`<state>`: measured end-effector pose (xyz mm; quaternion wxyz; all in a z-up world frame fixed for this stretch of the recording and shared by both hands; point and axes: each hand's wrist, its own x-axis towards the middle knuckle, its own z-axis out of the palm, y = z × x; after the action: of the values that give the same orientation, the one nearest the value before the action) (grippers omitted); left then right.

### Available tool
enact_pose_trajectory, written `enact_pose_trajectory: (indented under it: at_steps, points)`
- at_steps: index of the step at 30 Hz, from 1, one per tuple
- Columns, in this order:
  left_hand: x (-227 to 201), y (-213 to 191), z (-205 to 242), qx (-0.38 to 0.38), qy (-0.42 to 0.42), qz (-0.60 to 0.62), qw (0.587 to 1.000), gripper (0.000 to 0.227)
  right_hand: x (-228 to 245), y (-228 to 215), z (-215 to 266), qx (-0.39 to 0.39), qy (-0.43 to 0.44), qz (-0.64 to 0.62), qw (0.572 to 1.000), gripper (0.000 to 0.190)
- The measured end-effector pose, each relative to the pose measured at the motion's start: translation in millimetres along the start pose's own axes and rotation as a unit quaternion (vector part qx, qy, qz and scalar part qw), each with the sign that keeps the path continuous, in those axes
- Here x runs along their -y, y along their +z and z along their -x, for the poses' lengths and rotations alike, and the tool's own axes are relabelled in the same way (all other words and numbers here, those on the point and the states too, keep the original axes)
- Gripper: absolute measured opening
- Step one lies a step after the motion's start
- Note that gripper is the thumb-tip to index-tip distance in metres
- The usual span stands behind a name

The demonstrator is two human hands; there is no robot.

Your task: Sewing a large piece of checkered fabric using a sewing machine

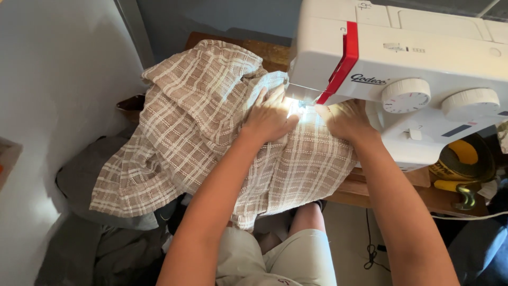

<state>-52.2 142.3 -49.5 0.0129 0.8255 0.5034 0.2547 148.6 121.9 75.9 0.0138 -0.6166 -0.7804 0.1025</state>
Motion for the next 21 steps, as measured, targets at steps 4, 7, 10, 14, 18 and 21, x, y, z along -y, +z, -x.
enact_pose_trajectory:
  at_steps: [4,7,10,14,18,21]
  points:
    - [-0.3,-2.6,-3.1,-0.059,0.018,-0.019,0.998,0.066,-10.2,7.9,-6.3,-0.002,0.003,0.003,1.0,0.064]
    - [22.4,33.6,-5.9,-0.067,0.047,-0.046,0.996,0.062,-56.4,57.6,-38.0,-0.07,-0.039,0.066,0.995,0.056]
    - [54.5,92.3,-5.4,-0.057,0.011,-0.048,0.997,0.059,-82.3,78.3,-52.1,-0.13,-0.082,0.089,0.984,0.046]
    - [30.3,46.7,-15.1,-0.03,0.018,-0.031,0.999,0.048,-79.3,68.8,-50.2,-0.165,-0.105,0.067,0.978,0.04]
    - [-31.6,-66.5,-8.2,-0.035,-0.013,-0.02,0.999,0.028,-109.4,108.9,-69.8,-0.331,-0.189,0.096,0.92,0.028]
    - [-62.5,-31.3,36.9,-0.277,-0.027,-0.025,0.96,0.028,-42.8,62.2,20.3,-0.43,-0.218,-0.01,0.876,0.03]
